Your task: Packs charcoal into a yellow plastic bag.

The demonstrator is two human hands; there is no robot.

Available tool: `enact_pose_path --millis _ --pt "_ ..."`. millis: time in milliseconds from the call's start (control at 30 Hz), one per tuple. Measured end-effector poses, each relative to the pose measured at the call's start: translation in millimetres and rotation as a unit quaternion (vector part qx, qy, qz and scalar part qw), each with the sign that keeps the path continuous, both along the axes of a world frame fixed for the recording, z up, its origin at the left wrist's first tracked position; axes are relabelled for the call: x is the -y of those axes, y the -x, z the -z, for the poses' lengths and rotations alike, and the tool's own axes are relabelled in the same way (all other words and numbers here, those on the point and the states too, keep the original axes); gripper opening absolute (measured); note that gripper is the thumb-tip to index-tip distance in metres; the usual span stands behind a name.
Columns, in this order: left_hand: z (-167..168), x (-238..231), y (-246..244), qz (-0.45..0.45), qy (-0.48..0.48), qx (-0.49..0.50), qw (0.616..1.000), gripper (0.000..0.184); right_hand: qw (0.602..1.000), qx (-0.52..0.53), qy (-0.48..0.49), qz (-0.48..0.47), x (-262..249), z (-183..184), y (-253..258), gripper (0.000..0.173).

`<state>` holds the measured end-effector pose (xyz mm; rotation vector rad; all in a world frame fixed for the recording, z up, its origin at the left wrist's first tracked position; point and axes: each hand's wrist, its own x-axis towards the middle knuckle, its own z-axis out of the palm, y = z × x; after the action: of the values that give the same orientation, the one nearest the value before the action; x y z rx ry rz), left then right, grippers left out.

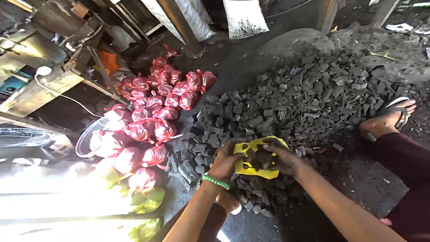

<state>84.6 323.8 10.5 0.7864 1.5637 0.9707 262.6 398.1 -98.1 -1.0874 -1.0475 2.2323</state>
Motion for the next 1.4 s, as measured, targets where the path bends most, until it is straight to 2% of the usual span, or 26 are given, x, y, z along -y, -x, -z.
enact_pose_path --millis 33,100,133,167,233,300,367,400,433,500,533,567,600,667,800,867,967,1033,1100,1167,1200,1267,1333,1400 --pt "0.7 0.9 -1.3 -0.006 -0.013 0.020 1.000 0.041 0.988 0.103 -0.106 -0.052 3.3 7.3 9.8 0.055" --pt "2.7 3.1 -2.4 -0.022 -0.036 0.053 0.998 0.041 0.897 0.265 -0.290 -0.204 2.9 19.0 15.5 0.072" --pt "2.4 4.1 -2.6 -0.035 -0.042 0.059 0.997 0.040 0.856 0.292 -0.329 -0.273 -0.5 16.0 13.1 0.072" --pt "1.5 5.3 -2.2 -0.047 -0.042 0.057 0.996 0.040 0.840 0.279 -0.346 -0.312 -6.1 8.2 6.9 0.067" --pt "1.6 8.8 0.4 -0.065 -0.041 0.050 0.996 0.042 0.893 0.146 -0.325 -0.276 -22.1 -2.2 -15.2 0.043" --pt "3.4 11.6 3.8 -0.072 -0.033 0.050 0.996 0.043 0.955 0.034 -0.248 -0.161 -42.2 -6.2 -36.8 0.023" --pt "5.7 12.4 7.1 -0.075 -0.026 0.048 0.996 0.044 0.976 0.037 -0.215 -0.009 -71.7 8.2 -49.4 0.015" --pt "5.5 12.1 7.6 -0.074 -0.021 0.043 0.996 0.044 0.967 0.097 -0.233 0.031 -90.5 22.6 -53.6 0.012" --pt "4.6 11.6 7.5 -0.070 -0.014 0.038 0.997 0.044 0.946 0.186 -0.264 0.027 -107.9 39.1 -57.0 0.025" --pt "3.6 9.8 7.8 -0.059 -0.010 0.033 0.998 0.044 0.882 0.376 -0.273 -0.076 -132.5 67.6 -55.6 0.066" --pt "4.1 9.2 8.6 -0.051 -0.010 0.032 0.998 0.043 0.848 0.440 -0.267 -0.129 -137.8 82.1 -50.3 0.080" --pt "4.3 8.8 9.3 -0.042 -0.008 0.028 0.999 0.044 0.819 0.481 -0.265 -0.166 -137.9 93.6 -43.6 0.088" --pt "4.0 8.5 9.3 -0.033 -0.006 0.024 0.999 0.044 0.807 0.497 -0.263 -0.178 -134.4 102.9 -37.0 0.089" --pt "3.6 7.4 10.6 -0.017 0.001 0.019 1.000 0.042 0.796 0.511 -0.276 -0.170 -124.8 114.1 -26.9 0.084" --pt "5.1 10.0 12.7 -0.012 0.001 0.016 1.000 0.039 0.783 0.502 -0.353 -0.098 -114.4 133.1 -41.2 0.052" --pt "4.0 10.7 11.7 -0.019 0.004 0.011 1.000 0.038 0.802 0.487 -0.341 -0.056 -115.1 133.5 -58.5 0.046" --pt "4.0 10.1 10.2 -0.028 0.004 0.004 1.000 0.037 0.850 0.454 -0.268 -0.001 -115.9 119.1 -80.0 0.046" --pt "4.0 9.2 8.4 -0.035 -0.003 0.007 0.999 0.038 0.900 0.365 -0.230 0.058 -112.5 107.7 -87.9 0.043" --pt "2.6 6.6 6.7 -0.038 -0.006 0.013 0.999 0.039 0.951 0.191 -0.206 0.125 -104.0 90.0 -87.9 0.038" --pt "1.2 4.7 5.2 -0.039 -0.004 0.024 0.999 0.041 0.972 0.007 -0.184 0.146 -86.9 58.5 -77.1 0.035" --pt "0.9 4.4 4.3 -0.042 -0.002 0.027 0.999 0.043 0.973 -0.057 -0.183 0.130 -76.4 41.0 -68.7 0.031" --pt "1.4 3.4 2.8 -0.048 0.001 0.030 0.998 0.047 0.967 -0.111 -0.228 0.031 -58.8 10.9 -52.9 0.027" --pt "1.2 1.4 0.8 -0.048 -0.002 0.025 0.999 0.049 0.942 -0.022 -0.317 -0.110 -49.3 -13.6 -40.2 0.031" --pt "1.1 0.7 -1.0 -0.049 -0.010 0.026 0.998 0.049 0.886 0.121 -0.393 -0.215 -50.4 -20.0 -31.0 0.042"
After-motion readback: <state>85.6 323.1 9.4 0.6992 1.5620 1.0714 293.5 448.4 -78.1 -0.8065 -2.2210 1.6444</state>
